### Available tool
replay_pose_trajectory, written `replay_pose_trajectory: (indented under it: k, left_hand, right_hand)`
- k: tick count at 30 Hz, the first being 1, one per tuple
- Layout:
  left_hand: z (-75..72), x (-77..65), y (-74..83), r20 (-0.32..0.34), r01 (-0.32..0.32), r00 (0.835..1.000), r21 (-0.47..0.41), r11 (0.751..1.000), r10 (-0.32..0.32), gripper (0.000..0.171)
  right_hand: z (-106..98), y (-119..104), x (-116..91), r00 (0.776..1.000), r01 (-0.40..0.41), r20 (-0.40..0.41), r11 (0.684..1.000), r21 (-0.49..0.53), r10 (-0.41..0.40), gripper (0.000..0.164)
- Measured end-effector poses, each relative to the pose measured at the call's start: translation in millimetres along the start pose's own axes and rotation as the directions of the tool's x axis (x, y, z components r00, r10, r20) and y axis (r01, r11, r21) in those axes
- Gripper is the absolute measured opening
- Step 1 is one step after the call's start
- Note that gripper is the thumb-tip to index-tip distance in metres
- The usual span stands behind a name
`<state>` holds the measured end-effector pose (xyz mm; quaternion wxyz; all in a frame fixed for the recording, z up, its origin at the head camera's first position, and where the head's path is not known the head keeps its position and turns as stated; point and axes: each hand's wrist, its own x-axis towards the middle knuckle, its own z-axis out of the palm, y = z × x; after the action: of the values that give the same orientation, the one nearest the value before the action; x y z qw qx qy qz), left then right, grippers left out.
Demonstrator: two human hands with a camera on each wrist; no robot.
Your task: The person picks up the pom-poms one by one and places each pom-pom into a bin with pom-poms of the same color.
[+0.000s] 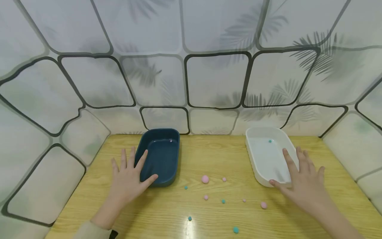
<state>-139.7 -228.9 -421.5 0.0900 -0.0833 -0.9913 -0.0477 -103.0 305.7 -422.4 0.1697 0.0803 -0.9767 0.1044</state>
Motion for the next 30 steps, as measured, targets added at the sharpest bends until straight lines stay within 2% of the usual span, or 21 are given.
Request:
replay_pose_trajectory:
  k: [6,11,18,24,30]
  left_hand:
    - [0.6,4.7,-6.1,-0.020,-0.047,0.999,0.001,0.999,0.047,0.097]
    - [1.1,6.2,-12.1,-0.012,-0.075,0.997,-0.022,0.997,0.075,0.094]
    - [3.4,8.7,-22.1,0.003,-0.102,0.995,-0.040,0.994,0.102,0.092]
    - [8.0,10.3,-28.8,0.010,-0.137,0.990,-0.031,0.990,0.138,0.090]
    - [14.1,11.3,-33.5,0.010,-0.154,0.988,-0.028,0.988,0.154,0.088]
  right_hand:
    - [-8.3,-0.6,-7.6,0.995,0.056,-0.084,0.996,0.075,-0.050,0.104]
    - [-13.5,-5.7,-22.3,0.994,0.052,-0.107,0.986,0.156,-0.036,0.098]
    - [-13.0,-18.2,-45.7,0.982,0.082,-0.186,0.962,0.261,-0.033,0.083]
    - [-5.9,-27.5,-55.0,0.982,0.096,-0.182,0.949,0.299,-0.043,0.070]
    - [7.8,-26.2,-58.7,0.993,0.089,-0.098,0.936,0.340,-0.058,0.060]
